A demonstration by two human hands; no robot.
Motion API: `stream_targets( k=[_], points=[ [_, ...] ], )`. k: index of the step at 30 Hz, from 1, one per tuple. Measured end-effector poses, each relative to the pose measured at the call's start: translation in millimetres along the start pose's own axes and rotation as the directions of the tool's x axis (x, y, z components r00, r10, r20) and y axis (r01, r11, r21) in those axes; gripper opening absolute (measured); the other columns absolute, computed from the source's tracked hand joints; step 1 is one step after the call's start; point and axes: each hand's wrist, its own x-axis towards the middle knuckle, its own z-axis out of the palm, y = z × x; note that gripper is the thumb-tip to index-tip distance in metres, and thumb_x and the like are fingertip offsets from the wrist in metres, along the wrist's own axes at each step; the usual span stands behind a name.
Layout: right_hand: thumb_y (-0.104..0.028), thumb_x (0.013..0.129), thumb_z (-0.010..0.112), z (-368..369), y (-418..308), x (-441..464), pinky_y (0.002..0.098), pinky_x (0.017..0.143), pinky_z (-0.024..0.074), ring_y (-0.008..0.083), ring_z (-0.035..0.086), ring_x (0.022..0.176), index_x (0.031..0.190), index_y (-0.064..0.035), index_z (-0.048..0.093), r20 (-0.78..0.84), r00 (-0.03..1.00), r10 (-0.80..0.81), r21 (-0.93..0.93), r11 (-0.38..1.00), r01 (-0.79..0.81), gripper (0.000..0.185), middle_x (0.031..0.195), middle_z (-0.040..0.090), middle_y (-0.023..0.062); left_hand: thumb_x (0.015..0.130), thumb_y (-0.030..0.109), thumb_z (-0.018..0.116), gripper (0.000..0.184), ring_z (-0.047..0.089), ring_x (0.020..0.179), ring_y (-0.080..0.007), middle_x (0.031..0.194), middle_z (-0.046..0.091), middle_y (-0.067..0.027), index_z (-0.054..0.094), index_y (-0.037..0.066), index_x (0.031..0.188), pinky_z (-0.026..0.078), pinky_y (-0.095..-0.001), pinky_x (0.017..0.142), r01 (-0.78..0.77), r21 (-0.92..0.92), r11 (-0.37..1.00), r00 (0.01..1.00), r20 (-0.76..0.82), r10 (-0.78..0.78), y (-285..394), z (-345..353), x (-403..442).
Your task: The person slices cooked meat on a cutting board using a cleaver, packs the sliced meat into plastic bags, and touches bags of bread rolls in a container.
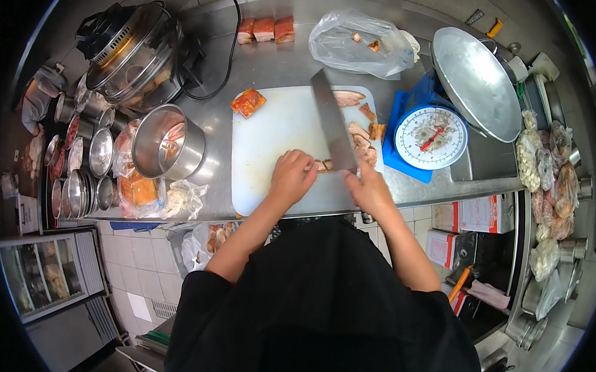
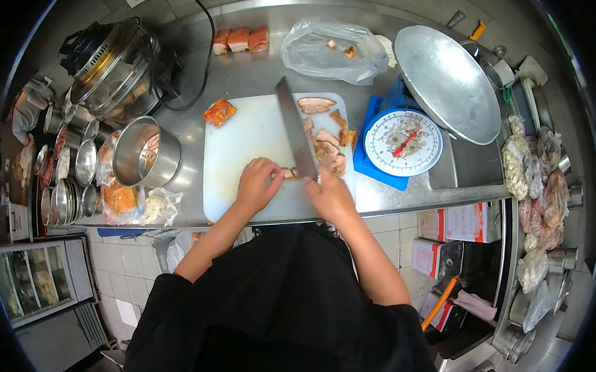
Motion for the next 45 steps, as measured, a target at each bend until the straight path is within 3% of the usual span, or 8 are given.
stream_targets(
  k=[4,7,11,15,27,34,40,45],
  points=[
    [-0.033,0.097,0.061,-30.1,25.6,-8.8,0.0456,0.068,0.0548,0.0394,0.071,0.071,0.125,-0.0017,0.058,-0.239,0.971,-0.011,0.102,0.994,0.037,0.042,0.076,0.070,0.0238,0.083,0.028,0.075,0.028,0.059,0.096,-0.0297,0.100,0.063,-0.0101,0.064,0.007,0.099,0.045,-0.0435,0.083,0.067,0.198,0.978,0.993,0.082,-0.085,29.2,32.1,46.5],
    [-0.031,0.097,0.060,-52.7,23.2,-25.6,0.0350,0.049,0.0486,0.0176,0.060,0.046,0.120,-0.0044,0.059,-0.224,0.968,0.112,0.255,0.966,-0.052,0.035,0.063,0.064,0.0106,0.080,0.033,0.077,0.039,0.059,0.102,-0.0297,0.104,0.063,-0.0116,0.062,0.007,0.106,0.044,-0.0437,0.086,0.106,0.320,0.941,0.980,0.127,-0.154,30.2,51.8,68.0],
    [-0.030,0.098,0.060,-57.2,40.8,-46.9,0.0340,0.049,0.0486,0.0167,0.061,0.047,0.117,-0.0051,0.060,-0.229,0.965,0.125,0.271,0.961,-0.060,0.032,0.063,0.064,0.0099,0.079,0.029,0.079,0.036,0.059,0.102,-0.0303,0.104,0.064,-0.0115,0.064,0.007,0.104,0.044,-0.0431,0.087,0.103,0.360,0.927,0.959,0.213,-0.189,8.8,50.0,70.7],
    [-0.029,0.096,0.062,-50.5,46.9,-60.1,0.0509,0.069,0.0508,0.0467,0.067,0.076,0.109,-0.0014,0.061,-0.123,0.988,0.090,0.135,0.988,-0.073,0.030,0.072,0.066,0.0253,0.081,0.022,0.078,0.025,0.060,0.099,-0.0298,0.101,0.065,-0.0094,0.067,0.009,0.099,0.045,-0.0416,0.086,-0.006,0.286,0.958,0.970,0.234,-0.064,-29.3,18.0,55.1],
    [-0.025,0.095,0.066,-46.0,5.9,-57.9,0.0523,0.063,0.0491,0.0484,0.064,0.071,0.095,-0.0004,0.056,-0.259,0.946,-0.193,-0.035,0.981,0.190,0.027,0.071,0.064,0.0268,0.084,0.021,0.075,0.017,0.059,0.102,-0.0255,0.099,0.066,-0.0061,0.070,0.011,0.097,0.043,-0.0403,0.087,0.090,0.281,0.955,0.981,0.139,-0.134,-20.9,10.9,42.6],
    [-0.026,0.096,0.064,-44.2,31.9,-57.3,0.0440,0.057,0.0495,0.0332,0.066,0.057,0.102,-0.0016,0.060,-0.228,0.973,0.031,0.183,0.983,0.011,0.025,0.065,0.065,0.0182,0.085,0.035,0.074,0.025,0.057,0.101,-0.0252,0.111,0.063,-0.0030,0.070,0.016,0.100,0.042,-0.0403,0.087,-0.324,0.200,0.925,0.933,0.227,0.278,10.0,24.7,18.2],
    [-0.025,0.098,0.063,-53.4,53.4,-77.3,0.0299,0.047,0.0455,0.0116,0.057,0.046,0.100,-0.0052,0.061,-0.260,0.952,0.160,0.382,0.923,-0.050,0.020,0.059,0.060,0.0041,0.088,0.025,0.073,0.016,0.061,0.090,-0.0279,0.101,0.065,-0.0079,0.070,0.012,0.095,0.049,-0.0391,0.072,-0.239,0.128,0.963,0.957,0.201,0.211,-20.7,37.2,24.4],
    [-0.023,0.098,0.064,-49.1,79.3,-103.4,0.0290,0.047,0.0451,0.0112,0.057,0.047,0.099,-0.0043,0.061,-0.257,0.939,0.230,0.422,0.900,-0.105,0.019,0.058,0.058,0.0024,0.096,0.032,0.070,0.028,0.061,0.074,-0.0180,0.081,0.066,-0.0079,0.069,0.004,0.093,0.049,-0.0322,0.069,0.508,-0.295,0.809,0.861,0.142,-0.489,-11.3,27.9,97.3]
  ],
)
